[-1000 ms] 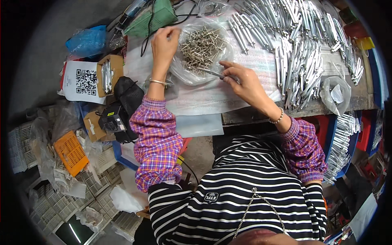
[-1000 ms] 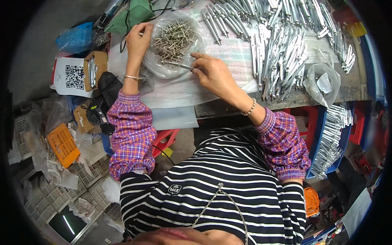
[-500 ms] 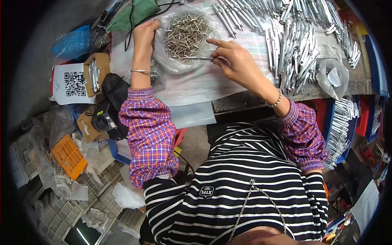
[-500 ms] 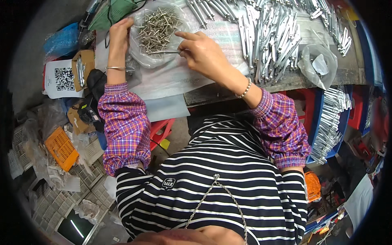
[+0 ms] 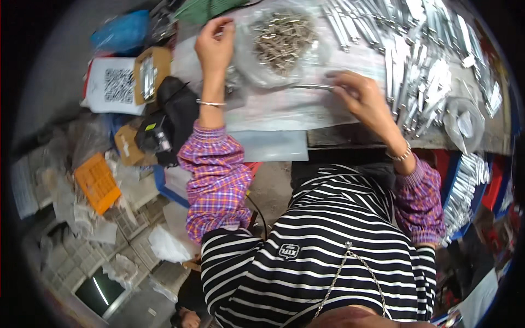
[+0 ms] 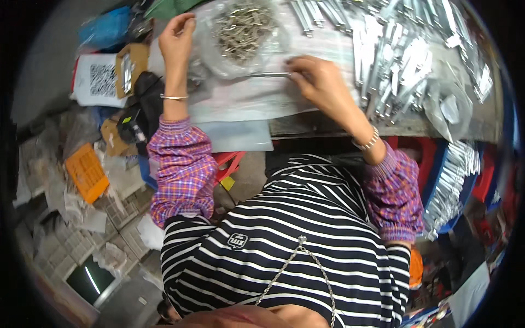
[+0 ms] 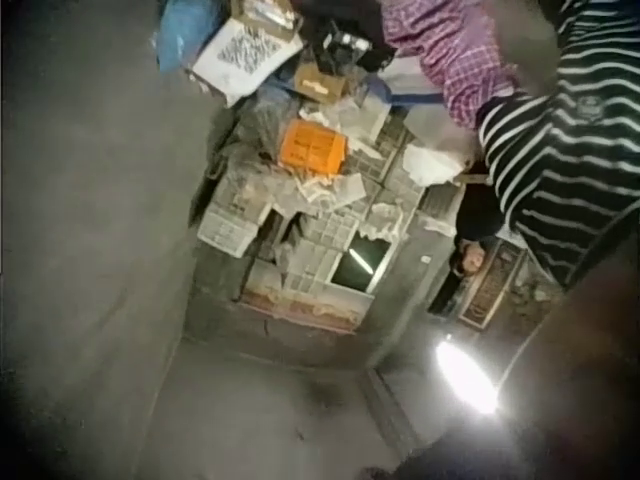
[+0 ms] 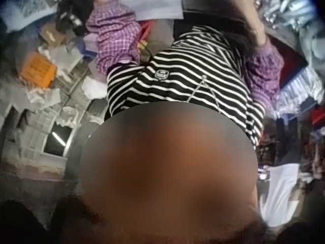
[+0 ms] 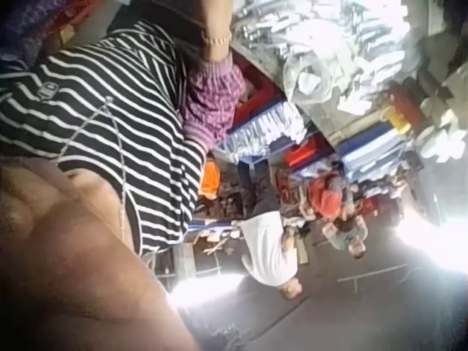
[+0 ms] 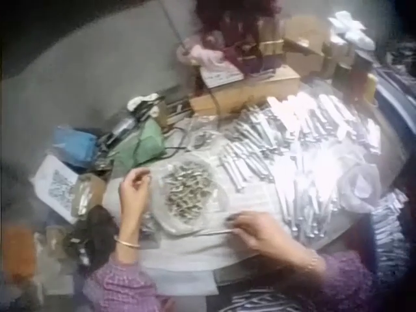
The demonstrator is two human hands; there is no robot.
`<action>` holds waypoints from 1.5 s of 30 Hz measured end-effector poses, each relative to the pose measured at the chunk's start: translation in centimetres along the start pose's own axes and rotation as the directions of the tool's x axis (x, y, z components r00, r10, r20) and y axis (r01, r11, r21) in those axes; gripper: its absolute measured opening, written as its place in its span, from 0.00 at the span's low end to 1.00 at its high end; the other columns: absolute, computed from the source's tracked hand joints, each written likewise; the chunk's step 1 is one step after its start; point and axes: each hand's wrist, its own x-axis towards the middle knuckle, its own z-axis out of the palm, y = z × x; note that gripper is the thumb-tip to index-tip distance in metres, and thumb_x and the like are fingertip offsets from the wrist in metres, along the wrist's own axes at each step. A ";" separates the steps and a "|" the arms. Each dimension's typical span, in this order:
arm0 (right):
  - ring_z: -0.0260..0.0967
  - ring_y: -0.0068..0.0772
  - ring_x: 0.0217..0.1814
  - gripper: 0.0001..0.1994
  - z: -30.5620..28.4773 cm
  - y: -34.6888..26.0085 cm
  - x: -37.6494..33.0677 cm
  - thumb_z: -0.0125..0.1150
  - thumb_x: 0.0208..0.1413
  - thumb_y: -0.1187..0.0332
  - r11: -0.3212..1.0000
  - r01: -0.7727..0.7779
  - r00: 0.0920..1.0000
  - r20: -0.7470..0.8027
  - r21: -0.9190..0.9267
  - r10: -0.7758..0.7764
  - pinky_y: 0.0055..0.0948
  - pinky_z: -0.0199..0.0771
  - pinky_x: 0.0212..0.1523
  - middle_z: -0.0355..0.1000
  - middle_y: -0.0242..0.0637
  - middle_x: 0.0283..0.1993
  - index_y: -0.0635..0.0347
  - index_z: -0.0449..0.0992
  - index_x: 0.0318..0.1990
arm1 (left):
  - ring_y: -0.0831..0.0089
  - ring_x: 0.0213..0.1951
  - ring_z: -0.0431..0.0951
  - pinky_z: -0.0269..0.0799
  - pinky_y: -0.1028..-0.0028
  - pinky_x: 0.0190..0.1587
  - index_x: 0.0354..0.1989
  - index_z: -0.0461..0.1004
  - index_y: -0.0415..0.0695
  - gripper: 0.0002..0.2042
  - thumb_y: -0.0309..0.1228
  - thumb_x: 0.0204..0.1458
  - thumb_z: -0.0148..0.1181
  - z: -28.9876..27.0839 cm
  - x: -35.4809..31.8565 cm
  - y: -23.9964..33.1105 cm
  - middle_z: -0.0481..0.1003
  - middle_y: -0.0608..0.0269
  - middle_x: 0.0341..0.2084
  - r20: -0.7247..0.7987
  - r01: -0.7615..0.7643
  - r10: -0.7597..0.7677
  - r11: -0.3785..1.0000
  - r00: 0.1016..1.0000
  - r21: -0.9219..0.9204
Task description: The worker is manually assembling small metal hardware components by threading long metal pins through brackets at a factory workstation.
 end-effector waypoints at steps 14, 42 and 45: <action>0.69 0.41 0.37 0.05 -0.7 0.2 -4.8 0.56 0.47 0.78 0.976 -0.005 0.987 -0.155 -0.219 -0.030 0.28 0.67 0.38 0.71 0.42 0.35 0.66 0.73 0.34 | 0.71 0.23 0.75 0.68 0.74 0.28 0.32 0.74 0.37 0.09 0.25 0.41 0.61 -5.7 -11.2 2.2 0.74 0.57 0.22 0.159 0.078 -0.159 0.901 0.974 0.427; 0.68 0.34 0.27 0.08 -0.9 -1.3 -2.6 0.52 0.52 0.74 0.993 -0.097 0.992 0.078 -0.073 0.103 0.28 0.66 0.30 0.70 0.42 0.26 0.66 0.70 0.39 | 0.64 0.21 0.73 0.68 0.71 0.26 0.30 0.74 0.38 0.07 0.22 0.40 0.58 -4.6 -11.8 2.2 0.72 0.56 0.22 0.213 -0.120 0.011 0.853 0.977 0.507; 0.68 0.53 0.32 0.08 0.2 -1.2 -2.3 0.57 0.47 0.73 0.978 0.065 0.992 0.117 -0.198 -0.042 0.40 0.67 0.33 0.69 0.49 0.29 0.67 0.69 0.34 | 0.63 0.21 0.73 0.67 0.71 0.26 0.29 0.73 0.38 0.06 0.22 0.39 0.57 -4.4 -11.7 2.3 0.72 0.55 0.22 0.219 -0.157 0.043 0.831 0.975 0.533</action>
